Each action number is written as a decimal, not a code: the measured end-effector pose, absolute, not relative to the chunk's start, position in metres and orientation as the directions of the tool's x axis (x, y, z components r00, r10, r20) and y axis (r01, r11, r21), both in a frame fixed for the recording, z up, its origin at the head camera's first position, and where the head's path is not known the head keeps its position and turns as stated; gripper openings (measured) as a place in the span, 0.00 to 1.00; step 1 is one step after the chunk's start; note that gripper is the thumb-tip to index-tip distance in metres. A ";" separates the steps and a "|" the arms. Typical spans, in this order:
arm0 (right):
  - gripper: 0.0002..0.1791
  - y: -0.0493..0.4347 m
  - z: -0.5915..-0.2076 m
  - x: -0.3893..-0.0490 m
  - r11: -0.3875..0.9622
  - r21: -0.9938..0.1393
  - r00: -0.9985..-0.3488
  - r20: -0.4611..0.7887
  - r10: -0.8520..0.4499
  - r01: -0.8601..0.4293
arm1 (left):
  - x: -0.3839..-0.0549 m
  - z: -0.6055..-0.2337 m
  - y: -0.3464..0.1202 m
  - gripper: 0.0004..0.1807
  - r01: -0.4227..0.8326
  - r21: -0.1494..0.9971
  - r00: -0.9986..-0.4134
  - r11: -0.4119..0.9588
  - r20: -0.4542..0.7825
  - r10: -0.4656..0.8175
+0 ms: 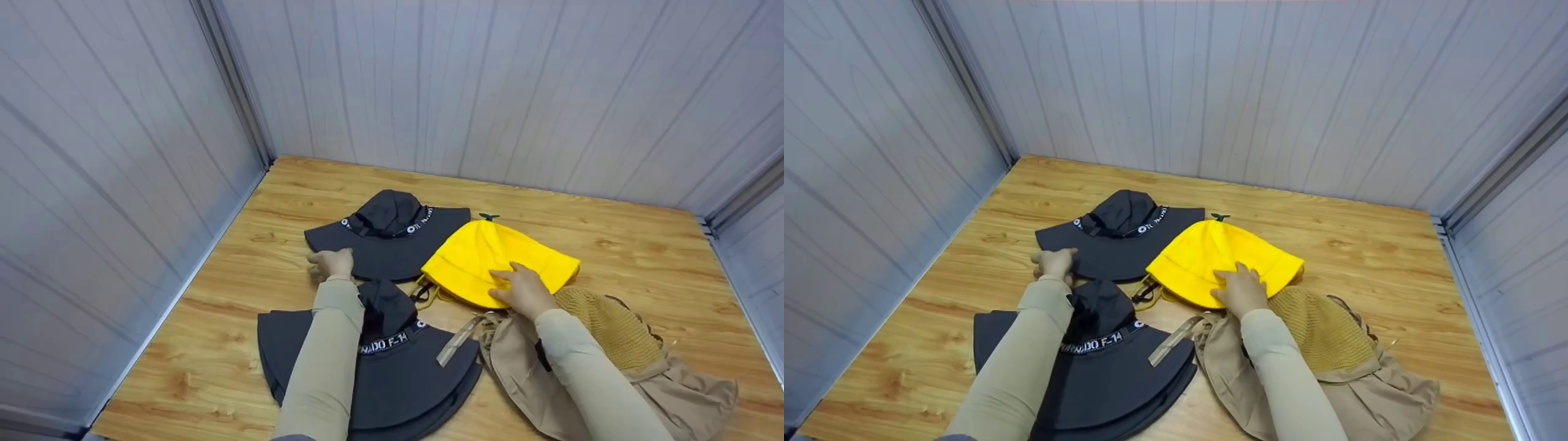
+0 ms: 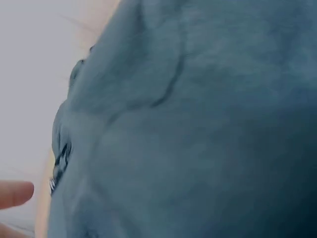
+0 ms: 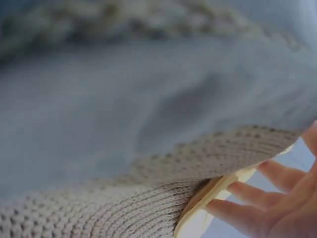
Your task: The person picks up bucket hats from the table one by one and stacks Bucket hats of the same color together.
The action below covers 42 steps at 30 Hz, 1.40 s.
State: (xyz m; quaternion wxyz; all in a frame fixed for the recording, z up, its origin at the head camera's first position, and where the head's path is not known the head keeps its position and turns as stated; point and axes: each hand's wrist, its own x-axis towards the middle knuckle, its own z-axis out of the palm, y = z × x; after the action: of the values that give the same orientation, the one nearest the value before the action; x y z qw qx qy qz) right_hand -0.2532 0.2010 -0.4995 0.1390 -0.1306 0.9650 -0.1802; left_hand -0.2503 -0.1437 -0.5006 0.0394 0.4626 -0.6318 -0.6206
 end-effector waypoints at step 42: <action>0.36 0.211 -0.489 -0.273 0.784 -0.618 -0.892 -0.326 -0.312 -0.049 | -0.253 -0.491 -0.123 0.43 0.176 0.717 -0.855 -0.674 -0.228 -0.466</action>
State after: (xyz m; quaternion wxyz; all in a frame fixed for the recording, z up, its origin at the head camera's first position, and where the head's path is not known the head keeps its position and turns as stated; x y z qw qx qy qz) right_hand -0.2730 0.2111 -0.4886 0.2104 -0.0980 0.9208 -0.3134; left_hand -0.2529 -0.1232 -0.4912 0.1798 0.2004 -0.3615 -0.8927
